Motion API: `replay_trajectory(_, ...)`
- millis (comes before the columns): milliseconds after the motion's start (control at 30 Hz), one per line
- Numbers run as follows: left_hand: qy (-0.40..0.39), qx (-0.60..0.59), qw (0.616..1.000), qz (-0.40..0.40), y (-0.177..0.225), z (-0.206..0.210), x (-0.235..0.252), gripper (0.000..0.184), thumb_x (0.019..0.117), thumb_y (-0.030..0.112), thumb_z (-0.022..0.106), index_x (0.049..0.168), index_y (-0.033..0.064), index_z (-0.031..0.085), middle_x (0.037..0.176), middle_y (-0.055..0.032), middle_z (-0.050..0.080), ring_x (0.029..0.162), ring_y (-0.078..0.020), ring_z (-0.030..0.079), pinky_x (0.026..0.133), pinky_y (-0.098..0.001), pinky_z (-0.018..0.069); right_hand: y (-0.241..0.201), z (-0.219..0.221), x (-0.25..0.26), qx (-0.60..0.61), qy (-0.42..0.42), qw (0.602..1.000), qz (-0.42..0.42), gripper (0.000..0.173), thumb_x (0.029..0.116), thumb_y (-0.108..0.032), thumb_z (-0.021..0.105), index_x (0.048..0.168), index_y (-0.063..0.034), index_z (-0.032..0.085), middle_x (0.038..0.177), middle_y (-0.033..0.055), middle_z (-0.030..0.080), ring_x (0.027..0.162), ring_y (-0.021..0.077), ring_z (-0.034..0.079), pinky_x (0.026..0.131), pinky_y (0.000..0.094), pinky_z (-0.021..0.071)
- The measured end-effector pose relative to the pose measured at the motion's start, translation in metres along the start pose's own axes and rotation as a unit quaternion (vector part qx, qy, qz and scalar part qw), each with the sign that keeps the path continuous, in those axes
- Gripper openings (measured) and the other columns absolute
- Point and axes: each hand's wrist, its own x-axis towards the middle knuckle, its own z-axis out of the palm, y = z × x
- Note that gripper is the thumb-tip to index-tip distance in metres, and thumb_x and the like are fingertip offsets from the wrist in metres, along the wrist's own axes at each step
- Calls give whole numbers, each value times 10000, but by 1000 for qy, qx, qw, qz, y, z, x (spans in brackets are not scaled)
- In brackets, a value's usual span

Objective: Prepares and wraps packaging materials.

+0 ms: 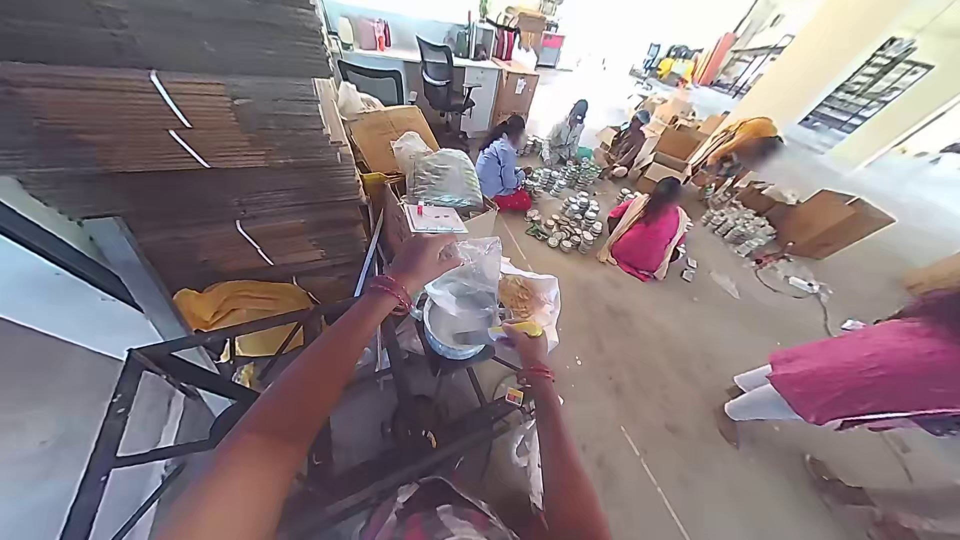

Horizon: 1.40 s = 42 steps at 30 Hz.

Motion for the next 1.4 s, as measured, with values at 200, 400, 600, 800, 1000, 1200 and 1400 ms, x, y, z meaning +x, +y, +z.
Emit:
replay_trajectory(200,-17,3,1000,-9,-2,5,0,333,974,286,700,1145,0,700,1007,-228,728,964,-433,704,868,-657,516,14,6,16,31,52,997,-37,168,938,-26,709,1084,57,696,912,164,729,728,198,728,697,350,643)
replay_trajectory(400,12,-23,1000,7,2,-3,-3,293,964,229,716,1092,-34,698,970,-245,722,935,-434,710,859,-651,524,2,-8,6,21,13,1000,-6,169,935,-23,707,1078,64,681,901,162,726,699,184,722,661,324,636)
replay_trajectory(600,53,-24,998,-18,-4,-10,-9,307,955,273,725,1067,-11,689,917,-230,712,877,-423,705,803,-652,527,21,8,14,65,27,997,-15,183,939,-3,700,1107,69,678,944,174,724,749,197,723,702,338,637)
replay_trajectory(800,127,-74,988,-56,-14,-16,-30,320,932,265,757,1053,-24,690,901,-205,713,845,-347,704,807,-580,540,13,-6,16,49,37,998,-5,181,922,-14,725,1077,69,679,908,177,731,699,205,729,662,341,642)
replay_trajectory(1000,150,-74,985,-45,-9,-15,-38,320,922,256,767,1052,-28,695,901,-210,721,848,-350,714,805,-577,545,5,15,14,42,-32,998,-21,165,912,20,713,1072,58,690,930,153,731,703,187,714,659,324,626)
replay_trajectory(1200,156,-73,985,-22,-7,-16,-42,325,929,279,755,1040,-19,691,881,-183,722,823,-309,716,783,-534,560,9,-4,28,-4,28,998,-48,152,916,-39,733,1049,30,706,876,136,730,695,184,713,661,341,626)
replay_trajectory(1400,127,-59,990,-22,-6,-16,-35,327,941,309,734,1052,4,695,883,-191,716,833,-357,710,768,-604,539,-5,14,11,0,-54,998,-24,168,920,12,710,1082,51,690,929,143,735,698,175,715,663,319,628)
